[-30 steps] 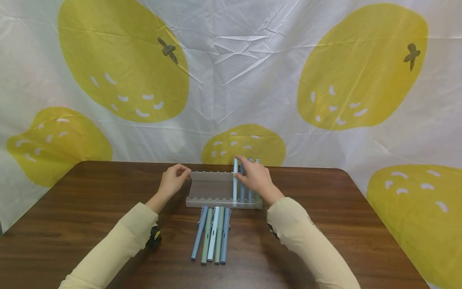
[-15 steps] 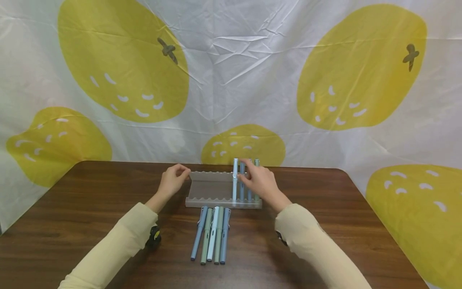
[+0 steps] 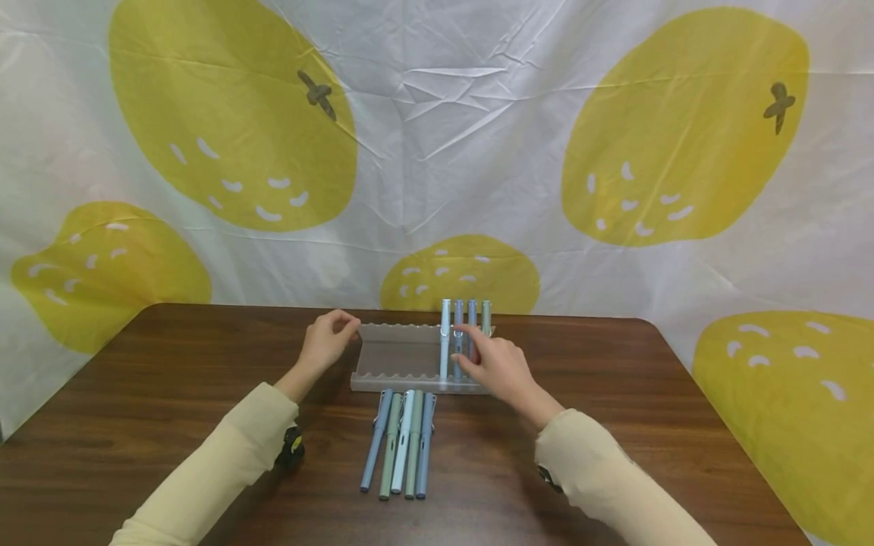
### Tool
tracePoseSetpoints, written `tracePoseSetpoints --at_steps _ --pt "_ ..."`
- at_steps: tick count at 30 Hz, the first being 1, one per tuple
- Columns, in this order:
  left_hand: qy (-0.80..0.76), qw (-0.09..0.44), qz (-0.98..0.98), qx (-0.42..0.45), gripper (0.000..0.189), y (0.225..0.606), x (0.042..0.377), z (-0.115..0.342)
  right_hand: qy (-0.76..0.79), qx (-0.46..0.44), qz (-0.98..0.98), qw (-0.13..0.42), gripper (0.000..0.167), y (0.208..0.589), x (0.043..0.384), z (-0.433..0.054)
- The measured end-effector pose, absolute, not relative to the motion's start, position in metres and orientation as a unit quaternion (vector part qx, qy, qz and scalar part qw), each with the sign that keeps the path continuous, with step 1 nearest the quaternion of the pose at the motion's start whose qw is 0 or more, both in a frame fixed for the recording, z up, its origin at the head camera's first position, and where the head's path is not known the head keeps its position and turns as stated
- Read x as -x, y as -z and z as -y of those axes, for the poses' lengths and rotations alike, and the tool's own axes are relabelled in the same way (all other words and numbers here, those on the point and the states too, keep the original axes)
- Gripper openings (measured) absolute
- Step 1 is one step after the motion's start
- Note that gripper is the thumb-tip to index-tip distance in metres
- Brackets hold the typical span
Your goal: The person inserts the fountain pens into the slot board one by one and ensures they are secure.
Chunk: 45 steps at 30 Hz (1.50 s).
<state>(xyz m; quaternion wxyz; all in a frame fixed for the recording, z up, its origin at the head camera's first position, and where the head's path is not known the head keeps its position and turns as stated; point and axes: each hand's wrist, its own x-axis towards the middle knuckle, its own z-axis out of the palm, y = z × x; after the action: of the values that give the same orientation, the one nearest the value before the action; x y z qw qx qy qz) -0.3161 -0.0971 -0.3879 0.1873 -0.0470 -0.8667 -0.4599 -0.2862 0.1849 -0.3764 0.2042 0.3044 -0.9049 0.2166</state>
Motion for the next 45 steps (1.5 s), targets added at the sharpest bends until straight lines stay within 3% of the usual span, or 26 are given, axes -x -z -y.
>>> tracePoseSetpoints --at_steps 14,22,34,45 --pt "0.460 0.185 0.867 0.046 0.017 0.388 0.317 0.098 -0.241 -0.303 0.907 0.169 0.031 0.396 0.272 -0.185" --pt "0.464 0.185 0.865 0.049 0.017 0.388 0.316 0.097 -0.257 -0.300 0.911 0.122 0.022 0.401 0.264 -0.181" --pt "0.462 0.191 0.864 0.051 0.016 0.389 0.317 0.097 -0.301 -0.316 0.899 0.026 0.027 0.405 0.258 -0.172" --pt "0.462 0.188 0.865 0.049 0.017 0.388 0.316 0.097 -0.290 -0.275 0.916 0.020 0.026 0.406 0.252 -0.161"
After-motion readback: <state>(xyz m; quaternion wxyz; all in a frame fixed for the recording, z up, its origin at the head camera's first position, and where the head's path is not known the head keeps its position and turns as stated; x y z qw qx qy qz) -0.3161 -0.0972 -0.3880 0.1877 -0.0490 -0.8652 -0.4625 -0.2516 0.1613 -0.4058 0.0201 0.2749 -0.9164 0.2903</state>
